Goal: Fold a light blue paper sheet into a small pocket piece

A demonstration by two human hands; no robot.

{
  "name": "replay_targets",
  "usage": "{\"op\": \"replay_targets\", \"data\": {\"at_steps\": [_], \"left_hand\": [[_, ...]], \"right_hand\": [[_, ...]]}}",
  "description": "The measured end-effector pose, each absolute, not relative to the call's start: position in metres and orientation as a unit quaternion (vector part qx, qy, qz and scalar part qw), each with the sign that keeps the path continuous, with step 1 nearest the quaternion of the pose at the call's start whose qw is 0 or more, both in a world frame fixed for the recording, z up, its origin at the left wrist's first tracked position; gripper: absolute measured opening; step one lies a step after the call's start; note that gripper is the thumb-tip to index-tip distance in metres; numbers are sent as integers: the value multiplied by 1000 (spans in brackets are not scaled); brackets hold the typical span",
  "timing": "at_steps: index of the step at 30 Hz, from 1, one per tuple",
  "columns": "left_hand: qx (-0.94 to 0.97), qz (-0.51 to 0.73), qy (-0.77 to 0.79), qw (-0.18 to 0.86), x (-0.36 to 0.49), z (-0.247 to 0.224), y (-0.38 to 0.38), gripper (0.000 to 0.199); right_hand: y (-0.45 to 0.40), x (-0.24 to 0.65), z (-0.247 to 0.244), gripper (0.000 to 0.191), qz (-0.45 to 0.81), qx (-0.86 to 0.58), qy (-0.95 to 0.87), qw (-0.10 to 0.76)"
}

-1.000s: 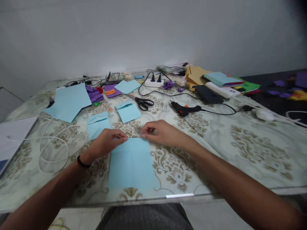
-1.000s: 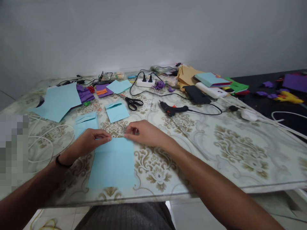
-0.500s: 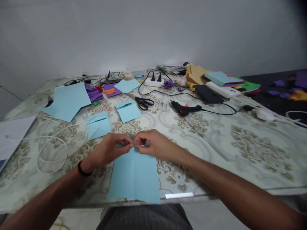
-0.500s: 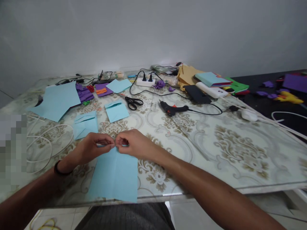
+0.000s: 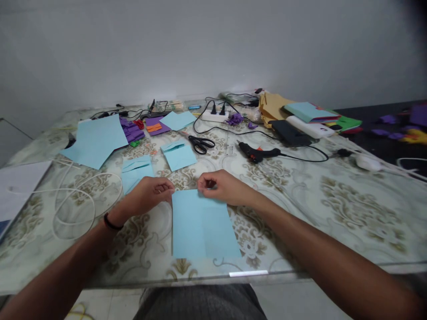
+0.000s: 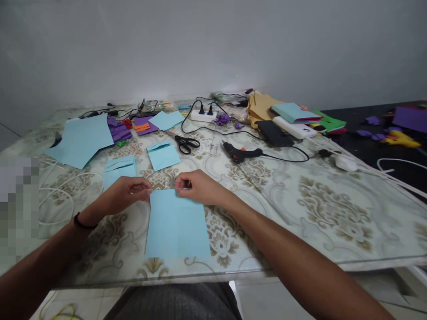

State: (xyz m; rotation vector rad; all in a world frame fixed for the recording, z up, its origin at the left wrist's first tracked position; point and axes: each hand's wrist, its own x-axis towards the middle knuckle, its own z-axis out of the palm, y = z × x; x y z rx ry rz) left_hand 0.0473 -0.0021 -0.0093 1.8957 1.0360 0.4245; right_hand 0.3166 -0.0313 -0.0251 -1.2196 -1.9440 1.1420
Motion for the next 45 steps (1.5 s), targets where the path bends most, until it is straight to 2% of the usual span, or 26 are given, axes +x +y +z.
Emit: {"op": "replay_targets", "data": {"at_steps": [3,6,9,16,22,28,37,45], "left_hand": [[760,209,422,448,49,-14,-2,25],[729,242,410,492,50,-20,-2,37],[696,259,402,535,51,-24,-5,30],[708,321,430,459,51,-8,-17,26],[747,300,414,426,54,-3,-23,33],[773,280,424,379,48,-10,-19,34],[761,252,410,435,52,-12,-20,36],[838,187,364,360,60,-1,-32,11]], "right_hand": [[-32,315,-27,11,445,-458,-708,303],[-31,317,-27,21,461,-459,-685,327],[-30,318,-27,24,473,-462,-672,334],[-40,310,-21,19,500,-444,-680,301],[-48,305,-16,28,499,-446,-656,348],[-47,306,-18,31,516,-448,-637,357],[-47,300,-21,24,511,-448,-634,369],[-61,283,-25,2,502,-426,-680,323]]}}
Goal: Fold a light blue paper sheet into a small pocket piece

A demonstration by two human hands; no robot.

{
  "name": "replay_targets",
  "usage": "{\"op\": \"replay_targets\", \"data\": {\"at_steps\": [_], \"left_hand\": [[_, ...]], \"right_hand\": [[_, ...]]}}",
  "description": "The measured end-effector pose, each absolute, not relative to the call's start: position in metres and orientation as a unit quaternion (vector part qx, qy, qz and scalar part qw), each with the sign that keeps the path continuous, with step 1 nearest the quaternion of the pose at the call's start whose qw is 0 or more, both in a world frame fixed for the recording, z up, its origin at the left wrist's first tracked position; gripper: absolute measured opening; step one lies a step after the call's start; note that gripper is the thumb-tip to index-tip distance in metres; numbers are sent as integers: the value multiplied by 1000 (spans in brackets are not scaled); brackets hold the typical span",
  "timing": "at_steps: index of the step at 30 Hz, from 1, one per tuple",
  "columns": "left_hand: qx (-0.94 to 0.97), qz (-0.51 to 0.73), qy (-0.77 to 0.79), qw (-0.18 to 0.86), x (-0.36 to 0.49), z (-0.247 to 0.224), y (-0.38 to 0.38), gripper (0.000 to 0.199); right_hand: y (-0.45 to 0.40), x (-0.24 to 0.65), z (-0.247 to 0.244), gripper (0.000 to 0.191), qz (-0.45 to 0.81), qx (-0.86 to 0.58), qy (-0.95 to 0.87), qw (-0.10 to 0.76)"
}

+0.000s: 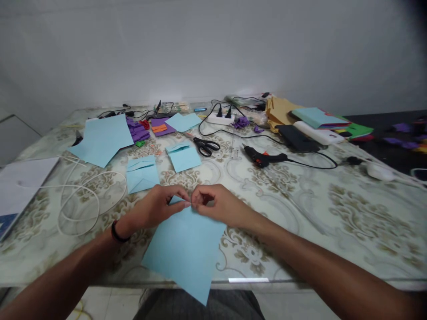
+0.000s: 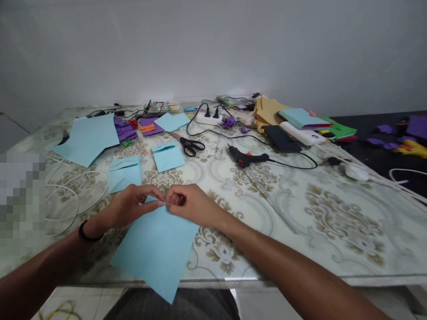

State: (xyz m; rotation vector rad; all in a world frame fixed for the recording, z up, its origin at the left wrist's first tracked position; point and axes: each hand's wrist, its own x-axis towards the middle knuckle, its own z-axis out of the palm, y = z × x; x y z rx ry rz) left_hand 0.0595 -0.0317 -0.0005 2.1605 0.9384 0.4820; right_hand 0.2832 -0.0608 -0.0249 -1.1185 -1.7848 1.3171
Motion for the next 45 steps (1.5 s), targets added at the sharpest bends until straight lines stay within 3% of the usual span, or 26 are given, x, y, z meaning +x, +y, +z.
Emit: {"op": "replay_targets", "data": {"at_steps": [24,28,33,39,45], "left_hand": [[797,238,464,306,25,5,15,34],[799,231,432,349,38,3,1,30],[812,222,427,331,51,1,-16,25],[817,187,344,423,53,-3,-20,18],[852,171,314,383,57,-6,-26,16]], "right_hand": [[-33,313,-24,7,416,-474,-693,351],[-38,307,-22,9,378,-485,-699,365],[-51,293,-19,10,398,-461,-711,352],[-61,285,-17,10,350,-436,-760,330],[-64,279,-24,10,343,-411,-775,335]]}}
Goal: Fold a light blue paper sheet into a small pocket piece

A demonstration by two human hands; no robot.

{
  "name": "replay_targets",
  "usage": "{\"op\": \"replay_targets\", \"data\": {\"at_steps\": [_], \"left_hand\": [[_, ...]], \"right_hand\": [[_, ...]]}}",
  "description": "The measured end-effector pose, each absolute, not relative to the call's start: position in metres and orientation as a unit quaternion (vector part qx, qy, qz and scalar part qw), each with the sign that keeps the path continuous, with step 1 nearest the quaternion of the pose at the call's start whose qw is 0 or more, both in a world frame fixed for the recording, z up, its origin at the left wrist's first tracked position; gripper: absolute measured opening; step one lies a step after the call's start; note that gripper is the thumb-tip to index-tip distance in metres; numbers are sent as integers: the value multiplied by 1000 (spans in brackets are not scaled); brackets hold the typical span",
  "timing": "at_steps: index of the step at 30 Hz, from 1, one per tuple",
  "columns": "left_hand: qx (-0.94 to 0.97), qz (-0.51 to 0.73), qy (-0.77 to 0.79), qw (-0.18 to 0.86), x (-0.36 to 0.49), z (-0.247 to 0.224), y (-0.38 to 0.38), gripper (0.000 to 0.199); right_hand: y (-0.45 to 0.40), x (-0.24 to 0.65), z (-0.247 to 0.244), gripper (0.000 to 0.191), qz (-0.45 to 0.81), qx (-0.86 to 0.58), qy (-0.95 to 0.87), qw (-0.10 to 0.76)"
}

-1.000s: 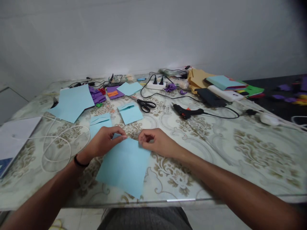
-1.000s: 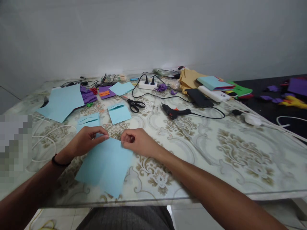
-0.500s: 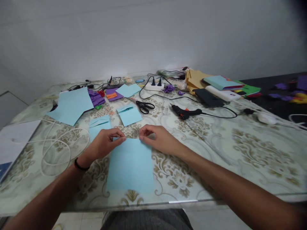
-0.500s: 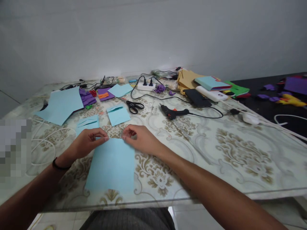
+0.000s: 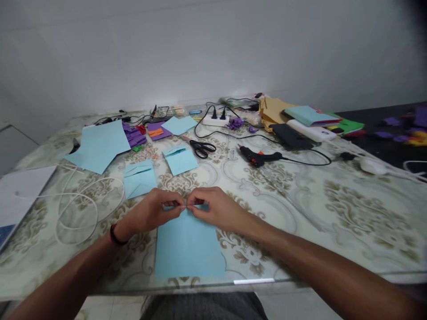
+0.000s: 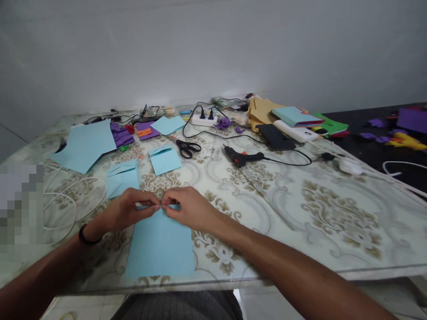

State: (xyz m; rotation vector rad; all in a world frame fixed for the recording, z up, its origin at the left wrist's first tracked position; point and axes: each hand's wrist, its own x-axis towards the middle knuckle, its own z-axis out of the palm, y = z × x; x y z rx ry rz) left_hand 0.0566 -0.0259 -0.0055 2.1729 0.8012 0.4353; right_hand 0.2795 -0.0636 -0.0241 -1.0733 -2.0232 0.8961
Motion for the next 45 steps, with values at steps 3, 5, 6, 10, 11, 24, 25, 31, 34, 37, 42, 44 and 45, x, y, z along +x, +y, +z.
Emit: {"op": "replay_targets", "data": {"at_steps": [3,5,6,10,11,24,25,31,34,37,42,44,45], "left_hand": [[869,158,292,367,52,-2,-22,16],[868,157,296,366,46,1,-16,20],[864,160,304,367,44,4,-12,22],[834,156,346,400,35,11,1,28],[825,153,356,411,34,11,3,28],[811,113,362,446,37,10,-2,24],[818,96,355,443,41,9,-6,23],[832,63,331,441,58,-1,-25,22],[791,86,341,501,58,-7,-27,22],[761,97,341,543,57,-11,-27,23],[760,102,340,545,59,-9,-28,30],[764,96,344,538,60,-8,-29,31],[765,94,346,536,60,-7,-29,30]], "right_hand": [[-62,283,-22,10,357,-403,-777,325],[-58,288,-19,9,362,-410,-773,322],[-56,291,-18,9,362,-419,-768,321],[-46,302,-16,9,364,-451,-752,314],[-44,304,-16,10,365,-454,-751,312],[-38,317,-16,25,435,-463,-685,357],[-42,312,-16,24,434,-460,-691,350],[-58,294,-12,23,465,-445,-693,326],[-57,296,-13,26,498,-439,-666,340],[-55,297,-15,31,519,-435,-649,346],[-53,295,-18,36,543,-427,-630,353],[-54,294,-17,37,550,-421,-627,357],[-54,294,-16,36,553,-418,-625,360]]}}
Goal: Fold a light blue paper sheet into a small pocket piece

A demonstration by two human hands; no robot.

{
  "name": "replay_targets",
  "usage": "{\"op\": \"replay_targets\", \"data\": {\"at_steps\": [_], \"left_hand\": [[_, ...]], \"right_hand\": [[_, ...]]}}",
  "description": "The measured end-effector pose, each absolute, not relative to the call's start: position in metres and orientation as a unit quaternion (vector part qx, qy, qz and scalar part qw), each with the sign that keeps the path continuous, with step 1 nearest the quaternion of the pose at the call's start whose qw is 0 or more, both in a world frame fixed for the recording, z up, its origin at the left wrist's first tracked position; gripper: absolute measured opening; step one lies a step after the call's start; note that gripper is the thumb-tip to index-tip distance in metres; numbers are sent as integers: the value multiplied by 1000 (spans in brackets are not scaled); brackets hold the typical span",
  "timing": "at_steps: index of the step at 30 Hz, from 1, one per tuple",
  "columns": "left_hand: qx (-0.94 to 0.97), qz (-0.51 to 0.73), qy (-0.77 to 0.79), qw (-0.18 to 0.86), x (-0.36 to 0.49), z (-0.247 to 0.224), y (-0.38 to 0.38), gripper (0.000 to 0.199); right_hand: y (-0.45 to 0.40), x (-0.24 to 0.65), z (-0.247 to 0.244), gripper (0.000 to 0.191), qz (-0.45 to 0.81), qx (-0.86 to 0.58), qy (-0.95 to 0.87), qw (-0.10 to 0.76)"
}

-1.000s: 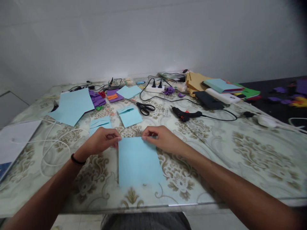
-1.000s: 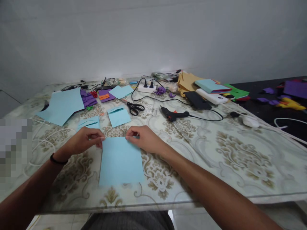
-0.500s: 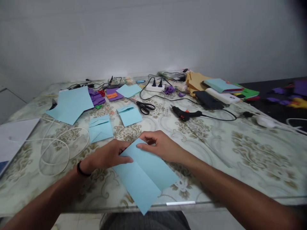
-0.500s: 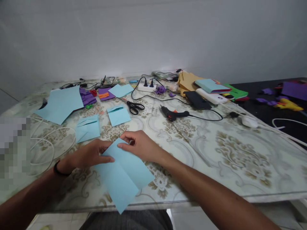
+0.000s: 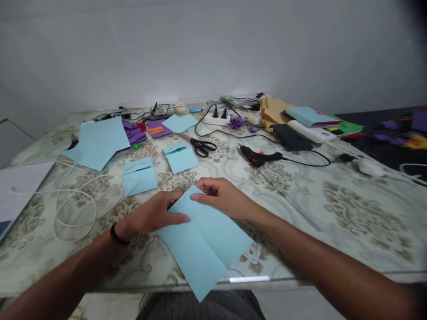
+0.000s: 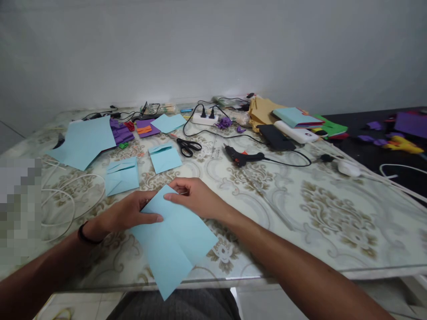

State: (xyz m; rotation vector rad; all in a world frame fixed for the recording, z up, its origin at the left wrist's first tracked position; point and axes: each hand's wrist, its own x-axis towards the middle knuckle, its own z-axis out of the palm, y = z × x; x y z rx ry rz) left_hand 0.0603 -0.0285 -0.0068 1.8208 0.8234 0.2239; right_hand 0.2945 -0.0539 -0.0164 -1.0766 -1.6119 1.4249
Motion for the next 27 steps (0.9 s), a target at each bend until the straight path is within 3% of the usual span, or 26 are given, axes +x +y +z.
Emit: {"op": "replay_targets", "data": {"at_steps": [6,10,15,27], "left_hand": [[731,129,347,573,51,-1,-20,39],[684,182,349,614,43,7,-13,51],[658,195,345,640,41,13,-12,52],[741,159,354,548,39,8,-13,37]], "right_hand": [[-50,313,-6,39,516,-378,-644,421],[-47,328,6,28,473,-313,-740,362],[-54,326,14,25,447,-298,-804,255],[-58,319,9,32,496,-245,-805,213]]}}
